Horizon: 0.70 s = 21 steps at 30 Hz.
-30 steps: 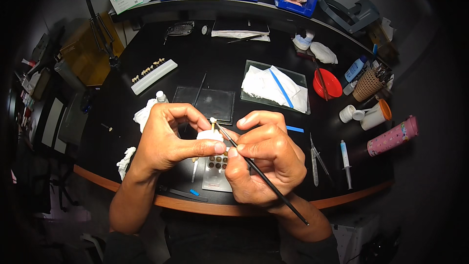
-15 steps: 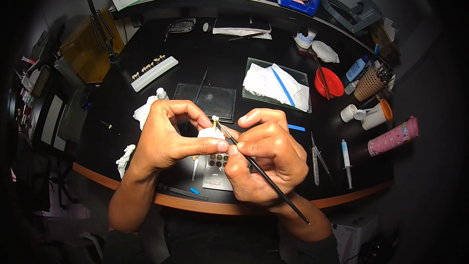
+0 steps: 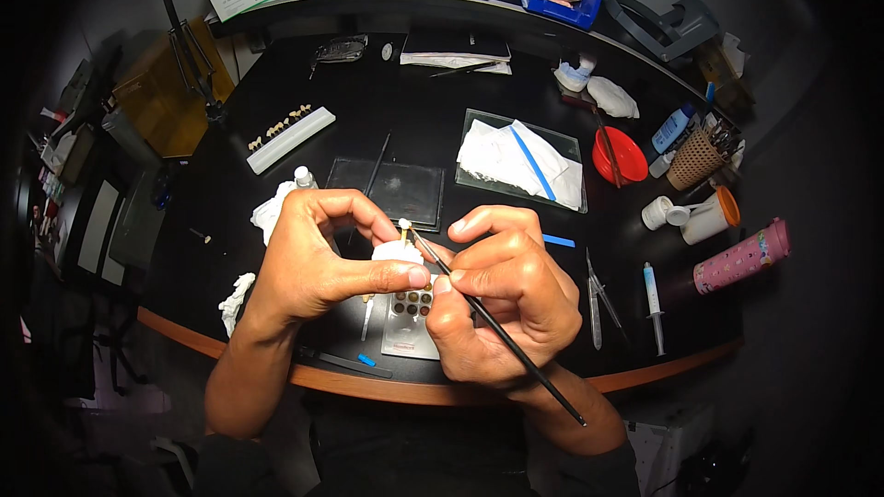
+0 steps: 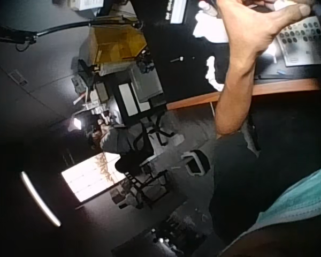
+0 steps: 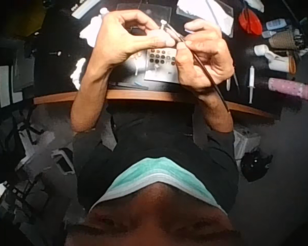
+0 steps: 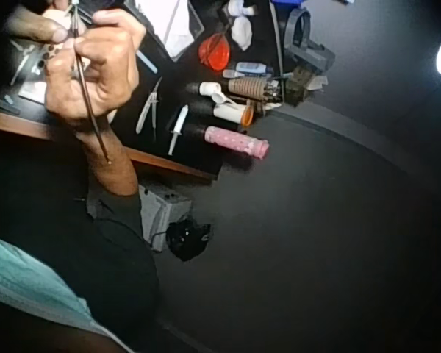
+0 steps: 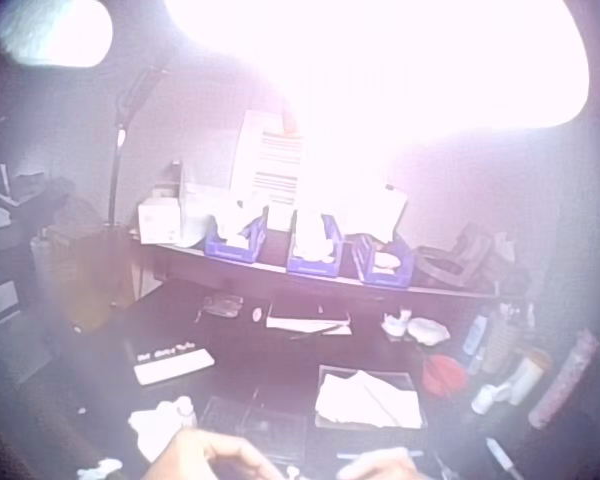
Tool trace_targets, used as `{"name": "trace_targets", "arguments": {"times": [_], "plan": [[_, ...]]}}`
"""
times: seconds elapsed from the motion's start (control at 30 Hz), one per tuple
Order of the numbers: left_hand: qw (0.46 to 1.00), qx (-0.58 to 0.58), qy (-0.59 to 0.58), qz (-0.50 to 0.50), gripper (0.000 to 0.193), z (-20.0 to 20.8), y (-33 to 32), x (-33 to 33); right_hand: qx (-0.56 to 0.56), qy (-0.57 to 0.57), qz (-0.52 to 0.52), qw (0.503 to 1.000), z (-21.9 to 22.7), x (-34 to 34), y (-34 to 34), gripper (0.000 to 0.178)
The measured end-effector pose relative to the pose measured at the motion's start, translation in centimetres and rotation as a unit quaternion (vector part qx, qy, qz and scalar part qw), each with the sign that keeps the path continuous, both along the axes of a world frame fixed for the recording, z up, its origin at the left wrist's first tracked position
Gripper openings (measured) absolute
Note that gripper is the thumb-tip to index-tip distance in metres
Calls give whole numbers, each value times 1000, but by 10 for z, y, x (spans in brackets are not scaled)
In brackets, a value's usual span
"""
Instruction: The person applies various shades of stain to dental crowns using a fine brush. They pick up individual crowns, dip the brush into a palette containing multiple colors, and paint details onto the surface of the crowns.
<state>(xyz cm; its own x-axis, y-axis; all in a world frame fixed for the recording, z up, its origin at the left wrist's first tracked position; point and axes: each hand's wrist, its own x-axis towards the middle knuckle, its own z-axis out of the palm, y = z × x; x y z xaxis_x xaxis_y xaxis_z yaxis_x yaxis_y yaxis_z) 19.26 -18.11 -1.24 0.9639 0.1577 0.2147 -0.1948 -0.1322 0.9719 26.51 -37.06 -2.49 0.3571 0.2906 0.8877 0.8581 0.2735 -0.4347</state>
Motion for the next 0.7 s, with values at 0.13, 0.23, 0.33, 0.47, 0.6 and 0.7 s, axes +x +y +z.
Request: {"name": "trace_targets", "arguments": {"times": [0.13, 0.23, 0.33, 0.47, 0.6, 0.7], "plan": [[1000, -1, -2, -15, 35, 0, 2, 1, 12, 14, 5, 1000, -1, -1, -1, 21], [998, -55, -3, -43, 33, -6, 6, 1, 14, 1, 1, 1000, 0, -2, -2, 19], [986, -143, 11, -87, 31, -4, 6, 0, 6, -17, -14, 1000, 4, -5, -4, 20], [973, -196, 8, -125, 37, -13, 7, 2, -8, -17, -22, 1000, 8, -9, -5, 22], [968, -204, 4, -146, 36, -16, 8, 4, -12, -27, -25, 999, 9, -7, -6, 23], [965, -216, 3, -152, 35, -16, 7, 4, -4, -32, -27, 999, 6, -5, -4, 25]]}}
